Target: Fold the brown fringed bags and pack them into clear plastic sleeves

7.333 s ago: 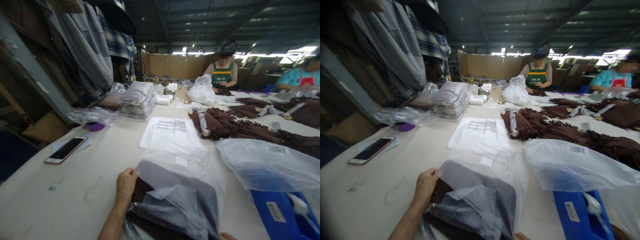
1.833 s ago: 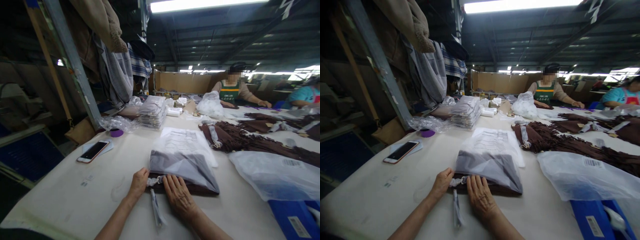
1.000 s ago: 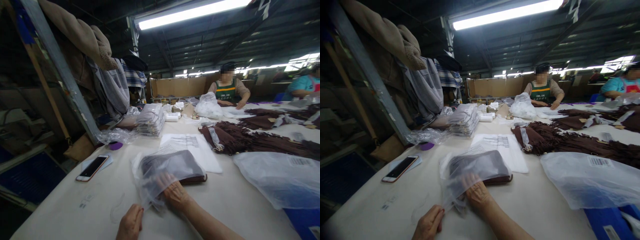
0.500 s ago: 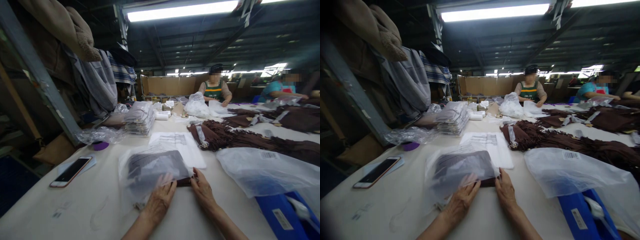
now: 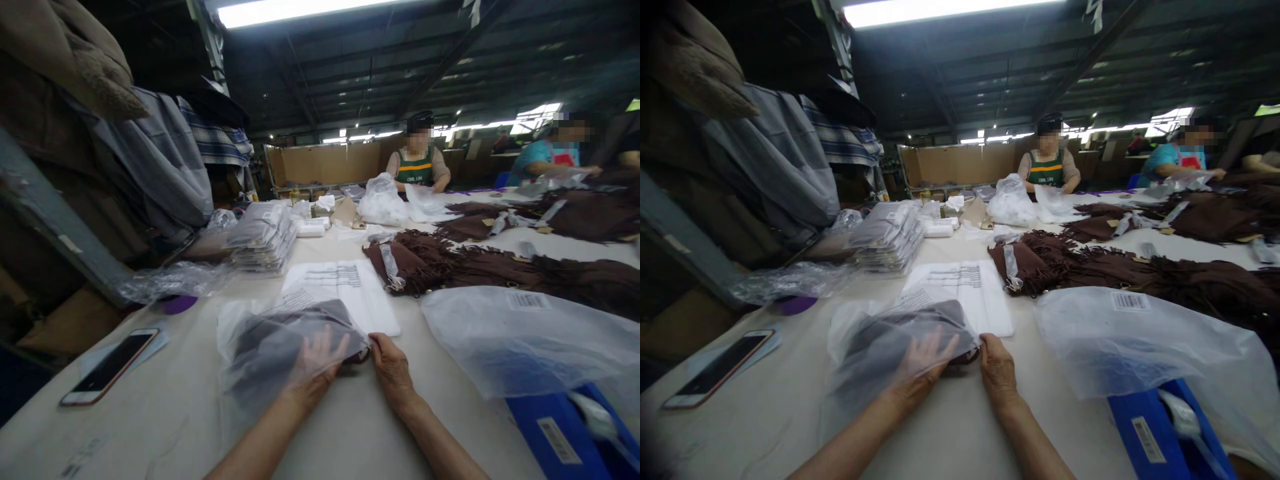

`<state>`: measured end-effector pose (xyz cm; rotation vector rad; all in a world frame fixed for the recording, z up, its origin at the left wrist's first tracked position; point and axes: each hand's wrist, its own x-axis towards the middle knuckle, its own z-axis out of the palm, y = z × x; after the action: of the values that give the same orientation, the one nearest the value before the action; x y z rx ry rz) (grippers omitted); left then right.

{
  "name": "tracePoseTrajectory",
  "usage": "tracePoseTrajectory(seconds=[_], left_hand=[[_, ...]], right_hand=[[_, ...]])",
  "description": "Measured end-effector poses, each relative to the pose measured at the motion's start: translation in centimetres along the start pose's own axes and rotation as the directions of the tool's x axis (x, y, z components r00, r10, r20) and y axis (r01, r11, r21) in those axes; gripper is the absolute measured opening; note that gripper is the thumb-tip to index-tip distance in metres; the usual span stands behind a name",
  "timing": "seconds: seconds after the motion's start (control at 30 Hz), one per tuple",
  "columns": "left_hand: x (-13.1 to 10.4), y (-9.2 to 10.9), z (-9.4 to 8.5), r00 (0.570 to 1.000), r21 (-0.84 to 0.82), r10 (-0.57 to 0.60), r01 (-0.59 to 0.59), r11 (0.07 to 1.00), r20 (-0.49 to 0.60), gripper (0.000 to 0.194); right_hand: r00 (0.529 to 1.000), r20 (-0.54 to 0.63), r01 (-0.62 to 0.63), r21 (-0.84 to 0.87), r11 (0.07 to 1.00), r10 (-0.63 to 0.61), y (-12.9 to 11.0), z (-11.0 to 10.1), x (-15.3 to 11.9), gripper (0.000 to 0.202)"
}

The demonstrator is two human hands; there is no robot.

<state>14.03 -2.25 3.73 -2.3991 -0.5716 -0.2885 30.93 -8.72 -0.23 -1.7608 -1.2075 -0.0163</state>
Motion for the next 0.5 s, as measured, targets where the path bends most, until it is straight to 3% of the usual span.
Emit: tracePoseTrajectory(seconds=[0.13,0.27,0.4,0.5], left_hand=[[-0.7,-1.0,-0.1,1.000,0.021,-0.024,0.024,0.999,0.008,0.048],[-1.0,-1.3,1.6,0.998,-0.033,-0.056,0.056,0.998,0.007,0.043],[-0.9,-1.4,3.2,1.000,-0.084,-0.026,0.026,0.996,0.009,0.040],[-0.9,-1.7,3.2,0.999,-0.138,0.042,-0.042,0.990,-0.004,0.042]], right_hand=[[0.999,0.035,0.034,0.009,0.999,-0.034,-0.6,-0.3,-0.4,0.021],[0.993,0.082,0.080,0.039,0.996,-0.083,-2.7,-1.4,-1.6,0.016],[0.963,0.177,0.185,0.111,0.976,-0.203,-3.9,-2.8,-4.3,0.016],[0.935,0.216,0.248,0.162,0.955,-0.280,-3.6,-3.4,-7.0,0.020]])
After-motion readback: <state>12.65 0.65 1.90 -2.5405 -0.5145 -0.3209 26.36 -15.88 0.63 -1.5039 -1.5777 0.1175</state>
